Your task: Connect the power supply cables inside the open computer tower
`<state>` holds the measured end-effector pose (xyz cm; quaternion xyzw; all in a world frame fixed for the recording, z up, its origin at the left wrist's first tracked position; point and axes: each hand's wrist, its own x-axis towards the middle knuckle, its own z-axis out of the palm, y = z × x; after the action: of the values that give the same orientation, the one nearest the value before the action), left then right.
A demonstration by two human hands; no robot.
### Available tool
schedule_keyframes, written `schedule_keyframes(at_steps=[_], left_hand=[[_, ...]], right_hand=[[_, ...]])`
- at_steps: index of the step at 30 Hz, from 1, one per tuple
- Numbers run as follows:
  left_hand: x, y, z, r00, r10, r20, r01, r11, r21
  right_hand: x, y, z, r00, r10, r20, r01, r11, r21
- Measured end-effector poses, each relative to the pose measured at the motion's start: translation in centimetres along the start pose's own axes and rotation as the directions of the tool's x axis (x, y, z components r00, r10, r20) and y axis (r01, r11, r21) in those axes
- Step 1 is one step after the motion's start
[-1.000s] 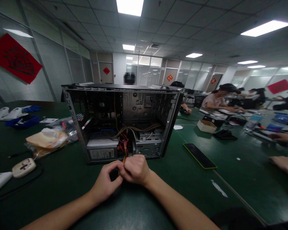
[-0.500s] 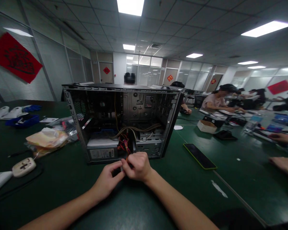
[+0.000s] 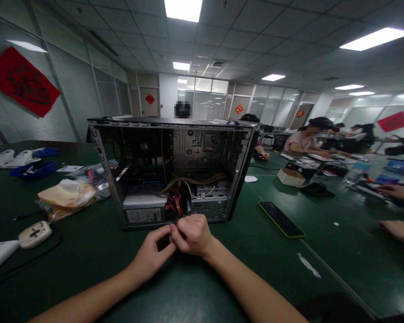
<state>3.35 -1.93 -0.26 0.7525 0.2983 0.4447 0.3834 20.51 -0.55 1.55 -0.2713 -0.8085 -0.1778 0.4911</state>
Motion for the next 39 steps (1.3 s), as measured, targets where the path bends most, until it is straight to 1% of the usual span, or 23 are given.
schedule_keyframes(at_steps=[5,9,13,18,20,23,26,28,31,34,37,39], left_hand=[[0.1,0.0,0.1,1.0,0.008,-0.014,-0.008,0.998,0.056],[0.0,0.1,0.0,0.999,0.039,-0.008,-0.038,0.993,0.111],[-0.1,0.2,0.0,0.998,0.069,-0.004,-0.068,0.992,0.11],[-0.1,0.2,0.0,0.998,0.052,-0.018,-0.049,0.992,0.117],[-0.1,0.4,-0.1,0.998,0.053,-0.035,-0.048,0.991,0.124],[-0.1,0.5,-0.5,0.995,0.064,-0.08,-0.055,0.993,0.1],[-0.1,0.3,-0.9,0.981,0.109,-0.159,-0.103,0.994,0.045],[-0.1,0.1,-1.2,0.966,0.152,-0.208,-0.152,0.988,0.018],[0.0,-0.1,-1.4,0.951,0.185,-0.246,-0.191,0.982,0.0],[0.1,-0.1,-1.5,0.949,0.178,-0.262,-0.187,0.982,-0.011],[0.2,0.0,-1.5,0.948,0.153,-0.28,-0.17,0.985,-0.037],[0.2,-0.1,-1.6,0.948,0.134,-0.288,-0.154,0.987,-0.048]], right_hand=[[-0.1,0.0,0.1,1.0,-0.012,0.025,0.012,1.0,-0.009],[-0.2,-0.1,0.1,0.999,-0.023,0.029,0.023,1.0,-0.002],[0.0,-0.4,0.0,0.999,-0.038,0.024,0.038,0.999,0.013],[0.0,-0.4,-0.1,0.998,-0.042,0.044,0.04,0.998,0.04],[-0.1,-0.4,0.0,0.999,-0.009,0.044,0.005,0.997,0.082],[-0.4,-0.5,0.4,0.99,0.131,0.047,-0.138,0.971,0.194],[-0.6,-1.0,0.9,0.947,0.297,0.125,-0.322,0.888,0.328],[-0.5,-1.6,1.2,0.918,0.359,0.171,-0.398,0.831,0.389],[-0.2,-2.4,1.4,0.898,0.402,0.177,-0.439,0.796,0.417],[0.0,-2.8,1.5,0.886,0.427,0.181,-0.462,0.776,0.429],[0.0,-3.0,1.6,0.896,0.382,0.228,-0.444,0.778,0.445],[-0.1,-3.0,1.7,0.902,0.363,0.233,-0.431,0.791,0.435]])
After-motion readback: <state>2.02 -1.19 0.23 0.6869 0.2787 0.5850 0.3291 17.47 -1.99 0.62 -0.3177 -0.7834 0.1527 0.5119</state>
